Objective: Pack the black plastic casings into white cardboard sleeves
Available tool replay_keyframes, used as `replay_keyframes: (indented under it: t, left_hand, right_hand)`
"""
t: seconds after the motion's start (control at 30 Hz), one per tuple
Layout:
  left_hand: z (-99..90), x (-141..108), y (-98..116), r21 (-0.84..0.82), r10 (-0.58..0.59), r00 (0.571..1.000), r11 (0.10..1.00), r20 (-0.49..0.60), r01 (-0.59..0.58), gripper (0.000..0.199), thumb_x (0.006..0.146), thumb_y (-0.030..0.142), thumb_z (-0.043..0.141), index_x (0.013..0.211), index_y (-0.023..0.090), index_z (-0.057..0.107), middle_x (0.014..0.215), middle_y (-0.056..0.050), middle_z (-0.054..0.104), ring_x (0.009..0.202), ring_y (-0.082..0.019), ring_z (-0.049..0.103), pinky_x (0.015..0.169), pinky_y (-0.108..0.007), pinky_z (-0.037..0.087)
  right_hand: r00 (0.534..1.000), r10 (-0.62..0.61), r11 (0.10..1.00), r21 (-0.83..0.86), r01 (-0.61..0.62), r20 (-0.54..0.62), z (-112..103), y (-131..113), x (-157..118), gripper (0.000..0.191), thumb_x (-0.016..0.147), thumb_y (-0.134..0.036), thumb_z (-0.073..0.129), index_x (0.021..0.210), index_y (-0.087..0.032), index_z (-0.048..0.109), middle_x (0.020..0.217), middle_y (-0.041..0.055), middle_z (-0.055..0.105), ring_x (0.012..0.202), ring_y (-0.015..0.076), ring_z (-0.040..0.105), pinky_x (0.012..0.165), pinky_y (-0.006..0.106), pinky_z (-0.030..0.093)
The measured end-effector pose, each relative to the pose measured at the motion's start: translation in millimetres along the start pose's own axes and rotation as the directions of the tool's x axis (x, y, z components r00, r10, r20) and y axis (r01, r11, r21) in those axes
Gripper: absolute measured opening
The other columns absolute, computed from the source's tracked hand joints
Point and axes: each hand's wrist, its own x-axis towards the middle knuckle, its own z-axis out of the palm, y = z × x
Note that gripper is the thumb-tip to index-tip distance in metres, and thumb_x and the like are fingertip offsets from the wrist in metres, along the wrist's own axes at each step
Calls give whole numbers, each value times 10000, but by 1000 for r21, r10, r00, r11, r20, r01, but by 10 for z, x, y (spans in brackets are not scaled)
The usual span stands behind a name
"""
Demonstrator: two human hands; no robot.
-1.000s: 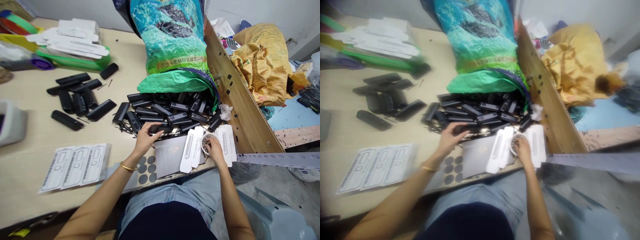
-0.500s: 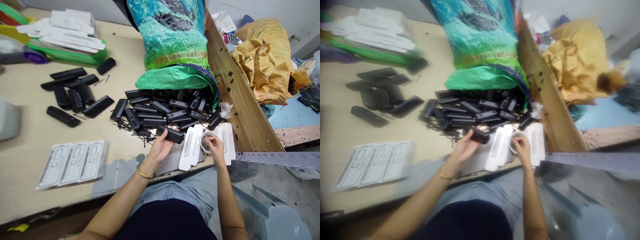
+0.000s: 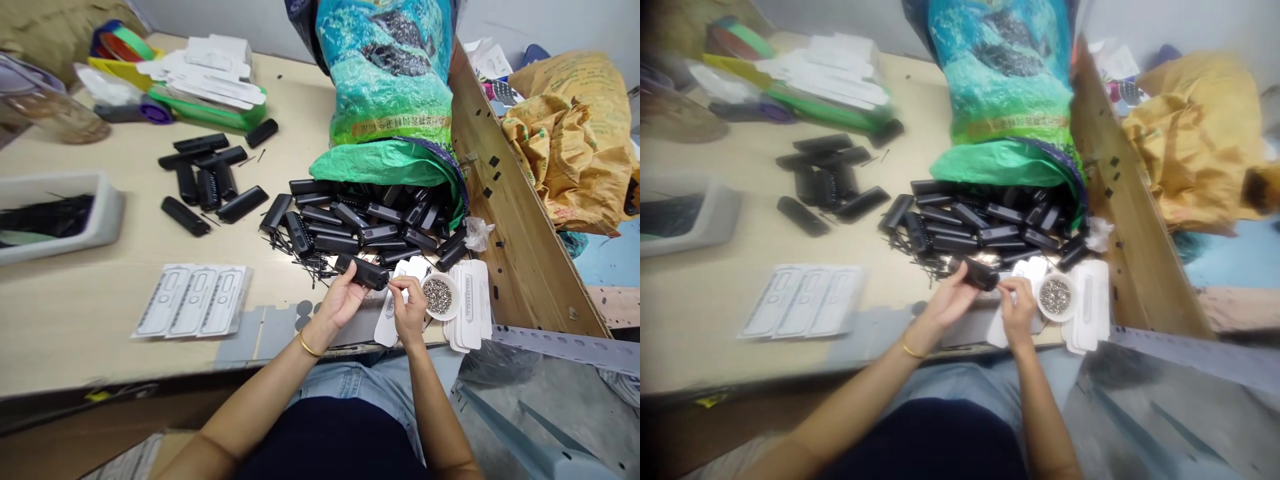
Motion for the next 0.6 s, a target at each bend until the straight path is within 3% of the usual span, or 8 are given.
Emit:
replay_keyframes:
  t: [0.4, 0.6]
  left_hand:
    - [-42, -32, -42, 77, 66, 993, 994, 94, -73, 145, 890, 195, 536, 990, 113, 599, 989, -77, 691, 965, -171, 641, 976, -367, 462]
    - [0, -82, 77, 221, 158, 970, 955, 186, -198, 236, 786, 230, 680, 990, 184, 571, 974, -24, 667, 953, -176, 644, 947, -395, 476]
  right_hand:
    - [998, -43, 999, 26, 44, -39, 31, 14, 26, 98, 844, -179, 556, 795, -210, 635, 801, 23, 631, 804, 169, 586, 761, 328, 456]
    - [973, 223, 950, 209, -231, 60, 68, 83, -5, 87, 790, -273, 623, 759, -193, 609, 758, 7, 625, 737, 158, 580, 709, 297, 464]
